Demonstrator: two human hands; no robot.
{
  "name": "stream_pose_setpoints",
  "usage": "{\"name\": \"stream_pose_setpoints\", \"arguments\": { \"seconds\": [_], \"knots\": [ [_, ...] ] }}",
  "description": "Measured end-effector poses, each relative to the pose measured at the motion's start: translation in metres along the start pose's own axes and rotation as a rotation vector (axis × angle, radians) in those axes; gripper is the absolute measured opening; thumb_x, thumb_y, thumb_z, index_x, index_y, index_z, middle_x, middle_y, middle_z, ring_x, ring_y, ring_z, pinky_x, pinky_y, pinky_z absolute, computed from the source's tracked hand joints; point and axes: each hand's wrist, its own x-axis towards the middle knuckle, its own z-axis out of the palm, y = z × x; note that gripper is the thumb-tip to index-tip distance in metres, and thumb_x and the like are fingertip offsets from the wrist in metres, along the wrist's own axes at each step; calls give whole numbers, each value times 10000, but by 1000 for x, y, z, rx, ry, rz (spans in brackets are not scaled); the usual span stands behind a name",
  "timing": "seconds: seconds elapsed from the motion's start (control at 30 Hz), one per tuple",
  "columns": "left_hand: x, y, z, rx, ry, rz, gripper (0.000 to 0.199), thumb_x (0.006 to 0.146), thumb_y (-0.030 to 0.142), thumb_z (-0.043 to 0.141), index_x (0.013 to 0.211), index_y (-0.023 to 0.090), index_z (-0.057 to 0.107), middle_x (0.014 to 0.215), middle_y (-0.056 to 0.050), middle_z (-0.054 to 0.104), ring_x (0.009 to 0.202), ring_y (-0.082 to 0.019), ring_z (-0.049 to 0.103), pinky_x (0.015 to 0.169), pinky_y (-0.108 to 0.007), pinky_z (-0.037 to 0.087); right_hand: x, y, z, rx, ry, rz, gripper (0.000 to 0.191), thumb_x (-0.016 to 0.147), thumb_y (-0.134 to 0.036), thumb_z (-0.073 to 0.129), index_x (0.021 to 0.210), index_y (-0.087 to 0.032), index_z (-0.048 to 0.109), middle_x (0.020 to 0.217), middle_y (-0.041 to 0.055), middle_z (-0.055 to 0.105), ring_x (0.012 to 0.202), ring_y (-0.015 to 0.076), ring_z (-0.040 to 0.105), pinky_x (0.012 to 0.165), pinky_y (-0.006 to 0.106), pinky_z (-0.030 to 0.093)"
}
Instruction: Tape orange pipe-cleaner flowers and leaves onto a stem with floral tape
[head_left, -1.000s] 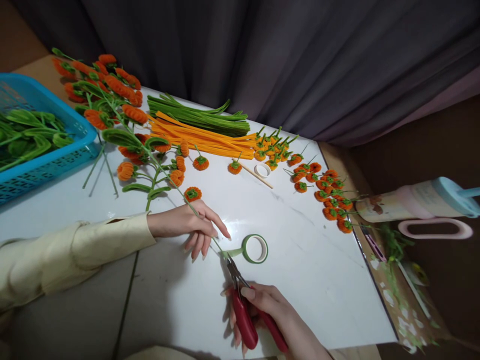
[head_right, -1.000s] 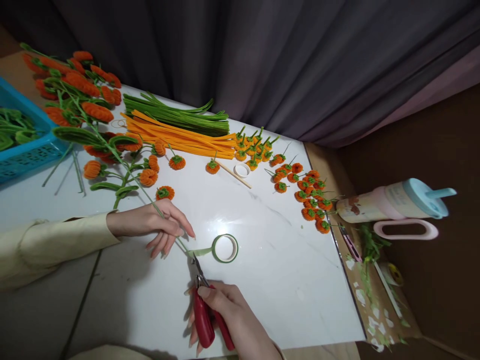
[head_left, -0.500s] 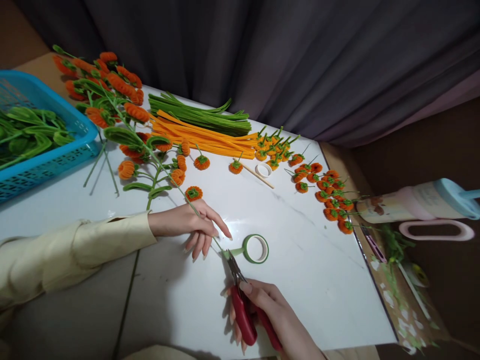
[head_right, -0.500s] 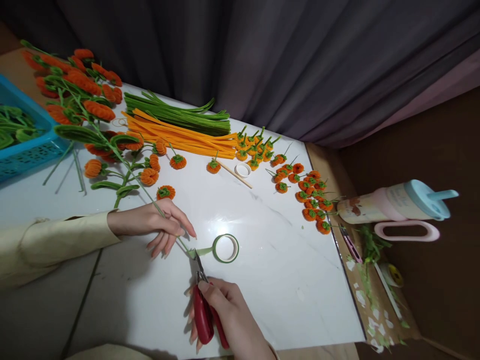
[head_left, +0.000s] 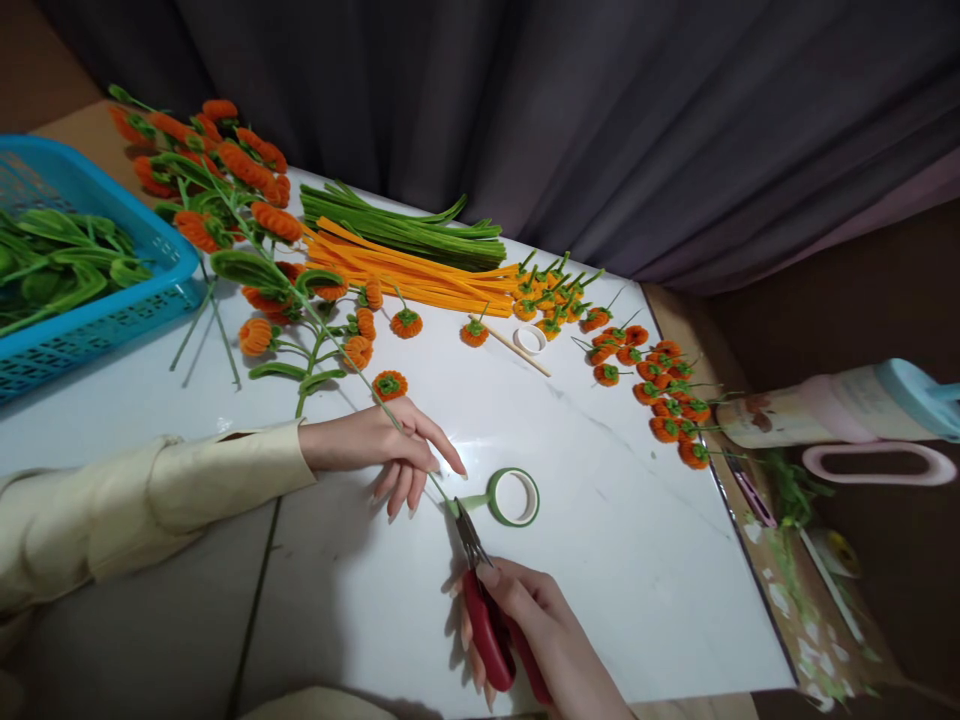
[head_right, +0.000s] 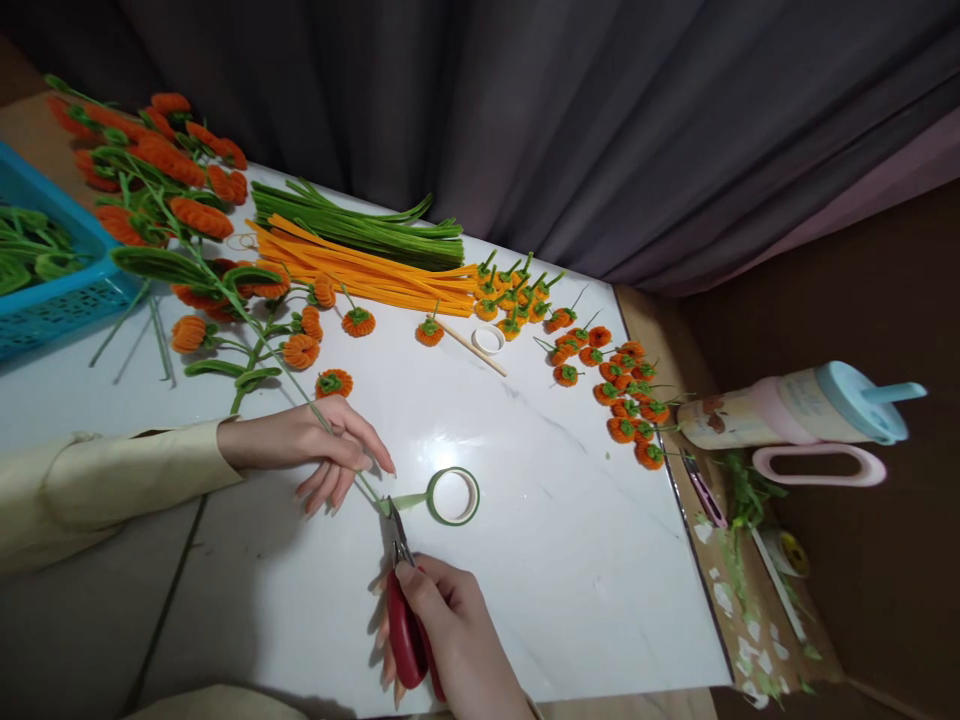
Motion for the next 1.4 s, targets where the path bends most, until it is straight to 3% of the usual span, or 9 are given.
{"name": "stream_pose_setpoints", "arguments": {
  "seconds": [0.2, 0.47, 0.77, 1.1, 1.4],
  "knots": [
    [-1, 1, 1, 12, 6, 0, 244, 776, 126, 504, 947, 80, 672, 557, -76, 686, 376, -139, 605, 312, -144, 421, 3, 8, -2, 0, 9, -1, 433, 802, -529, 535, 744, -101, 571, 495, 10, 539, 357, 86, 441, 376, 193, 350],
    [-1, -1, 0, 22, 2, 0, 255, 775, 136, 507, 965, 76, 667, 561, -84, 686, 377, -147, 606, 313, -151, 427, 5, 9, -4, -55, -29, 22, 495, 775, -616, 527, 679, -130, 520, 455, -5, 516, 358, 81, 432, 384, 191, 344],
    [0, 1, 0, 34, 14, -21, 255, 768, 138, 505, 956, 98, 673, 558, -72, 683, 376, -145, 603, 318, -155, 427, 1, 2, 1, -96, -27, -4, 428, 793, -521, 574, 616, -151, 451, 450, -16, 503, 363, 70, 433, 383, 180, 331],
    [-1, -2, -1, 41, 13, -21, 252, 779, 139, 500, 958, 108, 674, 567, -71, 687, 383, -145, 608, 321, -153, 424, 5, 6, -5, 0, -92, 20, 364, 809, -435, 570, 646, -113, 528, 454, 12, 530, 356, 87, 447, 381, 199, 347],
    [-1, 1, -1, 45, 19, -25, 256, 772, 134, 499, 954, 111, 677, 565, -68, 687, 380, -146, 607, 323, -155, 427, 1, 3, -3, 94, -112, 0, 266, 774, -349, 603, 777, -84, 574, 602, 61, 601, 450, 134, 549, 431, 225, 424]
  ]
}}
